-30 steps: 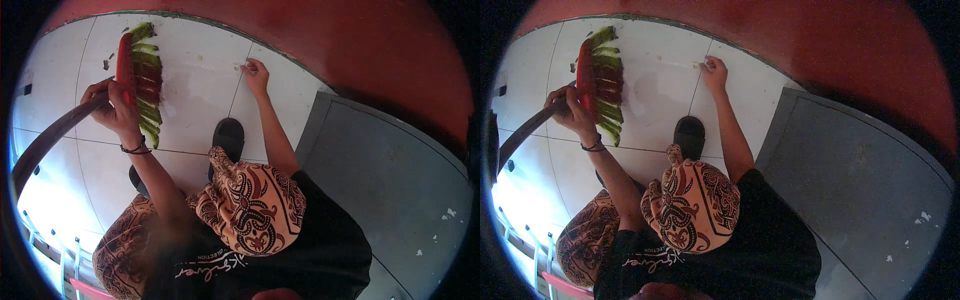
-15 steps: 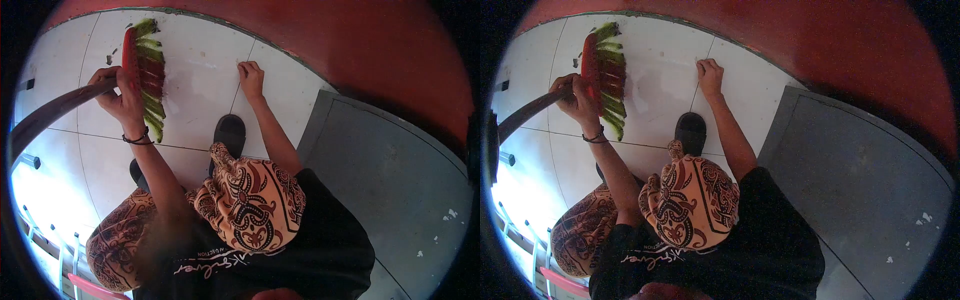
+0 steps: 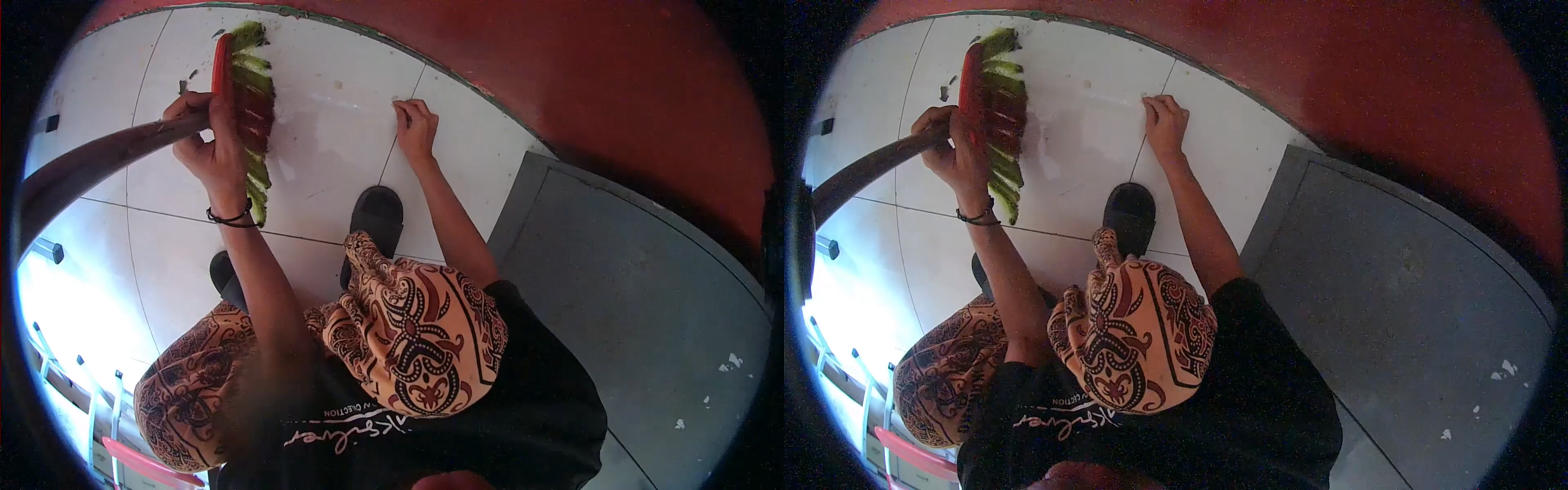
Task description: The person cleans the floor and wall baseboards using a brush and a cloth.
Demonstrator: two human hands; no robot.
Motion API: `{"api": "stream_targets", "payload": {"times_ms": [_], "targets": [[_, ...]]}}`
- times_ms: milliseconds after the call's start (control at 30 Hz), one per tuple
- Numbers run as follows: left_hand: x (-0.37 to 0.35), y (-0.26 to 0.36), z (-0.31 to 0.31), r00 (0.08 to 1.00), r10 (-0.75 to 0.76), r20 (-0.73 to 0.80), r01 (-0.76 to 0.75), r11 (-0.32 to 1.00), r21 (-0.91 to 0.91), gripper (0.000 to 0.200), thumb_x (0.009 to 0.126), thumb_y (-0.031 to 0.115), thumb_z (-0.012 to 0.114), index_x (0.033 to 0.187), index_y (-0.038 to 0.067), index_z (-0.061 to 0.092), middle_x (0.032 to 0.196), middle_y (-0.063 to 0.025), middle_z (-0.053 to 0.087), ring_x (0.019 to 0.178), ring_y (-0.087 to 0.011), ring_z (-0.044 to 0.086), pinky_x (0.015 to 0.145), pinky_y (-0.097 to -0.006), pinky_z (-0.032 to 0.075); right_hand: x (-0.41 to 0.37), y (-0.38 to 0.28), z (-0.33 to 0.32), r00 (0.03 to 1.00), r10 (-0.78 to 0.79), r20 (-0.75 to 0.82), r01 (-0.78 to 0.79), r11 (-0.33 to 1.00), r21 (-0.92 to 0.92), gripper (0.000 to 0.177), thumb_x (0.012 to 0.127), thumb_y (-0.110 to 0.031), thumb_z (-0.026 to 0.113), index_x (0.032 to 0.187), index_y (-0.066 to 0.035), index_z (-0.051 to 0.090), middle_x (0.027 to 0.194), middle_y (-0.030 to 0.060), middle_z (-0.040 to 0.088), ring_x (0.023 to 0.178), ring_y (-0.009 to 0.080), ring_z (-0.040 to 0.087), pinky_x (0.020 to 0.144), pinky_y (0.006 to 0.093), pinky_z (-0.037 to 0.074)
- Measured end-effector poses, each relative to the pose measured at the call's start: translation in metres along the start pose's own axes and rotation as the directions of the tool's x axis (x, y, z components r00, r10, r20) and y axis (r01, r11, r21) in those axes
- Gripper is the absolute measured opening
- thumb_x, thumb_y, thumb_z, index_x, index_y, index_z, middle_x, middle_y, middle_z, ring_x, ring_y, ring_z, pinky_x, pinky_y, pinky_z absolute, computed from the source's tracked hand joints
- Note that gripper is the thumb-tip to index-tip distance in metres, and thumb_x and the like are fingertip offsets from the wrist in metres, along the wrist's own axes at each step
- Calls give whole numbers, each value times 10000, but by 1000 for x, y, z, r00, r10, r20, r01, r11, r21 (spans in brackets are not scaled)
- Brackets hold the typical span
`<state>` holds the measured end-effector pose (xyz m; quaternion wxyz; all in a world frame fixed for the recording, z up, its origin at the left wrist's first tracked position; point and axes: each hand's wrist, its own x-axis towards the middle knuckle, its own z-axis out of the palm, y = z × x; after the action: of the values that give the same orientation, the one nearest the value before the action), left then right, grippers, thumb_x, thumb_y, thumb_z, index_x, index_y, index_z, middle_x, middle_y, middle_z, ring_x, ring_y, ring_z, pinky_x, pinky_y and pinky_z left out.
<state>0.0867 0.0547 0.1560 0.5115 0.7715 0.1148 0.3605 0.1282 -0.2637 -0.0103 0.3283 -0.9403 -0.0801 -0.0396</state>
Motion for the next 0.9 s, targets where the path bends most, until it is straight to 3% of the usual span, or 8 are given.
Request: {"api": "stream_targets", "payload": {"times_ms": [33,100,167,267,367,567,633,900], "targets": [[-1,2,0,1000,-2,3,2,1000,1,136,896,-2,553,1023,-1,504,899,-102,603,789,-151,563,768,-301,474,-3,1,1,1000,17,-9,-17,1000,1,94,852,-99,644,918,-117,709,868,30,630,832,194,611,777,362,378],[-1,7,4,992,-123,-29,119,985,-126,133,896,-5,547,1022,3,505,897,-104,603,793,-153,562,768,-302,473,-6,3,-1,999,-48,-17,47,998,-39,101,847,-87,642,916,-120,707,854,27,622,830,189,602,780,356,367],[0,9,4,996,-89,-28,85,991,-105,134,895,-7,545,1022,5,504,896,-104,602,795,-153,562,770,-303,473,-3,4,-3,992,-122,-25,120,990,-78,109,842,-76,639,913,-123,706,840,23,615,828,184,593,784,349,356],[1,7,2,999,-47,-22,46,998,-53,137,894,-9,544,1023,10,502,892,-103,605,801,-155,564,774,-305,474,-9,13,6,987,-110,-114,111,994,2,101,820,-74,654,906,-109,696,818,18,603,771,184,582,772,344,362],[-2,3,1,998,-58,-30,57,998,-33,142,894,-11,546,1027,14,501,887,-101,610,807,-156,571,781,-307,476,-10,17,13,984,36,-176,-14,992,123,105,790,-96,691,894,-89,685,812,22,603,716,180,570,759,335,366],[-1,8,4,994,-97,-56,91,991,-100,152,891,-19,552,1031,11,497,884,-105,616,806,-150,583,775,-301,484,-4,0,2,994,18,-105,-15,1000,27,133,783,-135,727,893,-73,684,817,32,614,706,179,578,748,340,374],[-1,7,4,995,-83,-62,77,993,-88,153,891,-17,555,1030,7,496,885,-106,617,802,-147,584,770,-299,486,-2,2,0,994,-97,-46,94,993,-66,102,813,-127,705,894,-67,690,839,36,626,747,197,603,752,357,389],[-1,4,2,997,-52,-60,47,996,-78,164,892,-7,574,1038,4,499,878,-95,613,789,-141,581,758,-290,485,-1,-2,3,990,-138,-42,127,972,-199,73,848,-110,665,898,-65,695,888,38,635,799,219,620,753,367,416]]}}
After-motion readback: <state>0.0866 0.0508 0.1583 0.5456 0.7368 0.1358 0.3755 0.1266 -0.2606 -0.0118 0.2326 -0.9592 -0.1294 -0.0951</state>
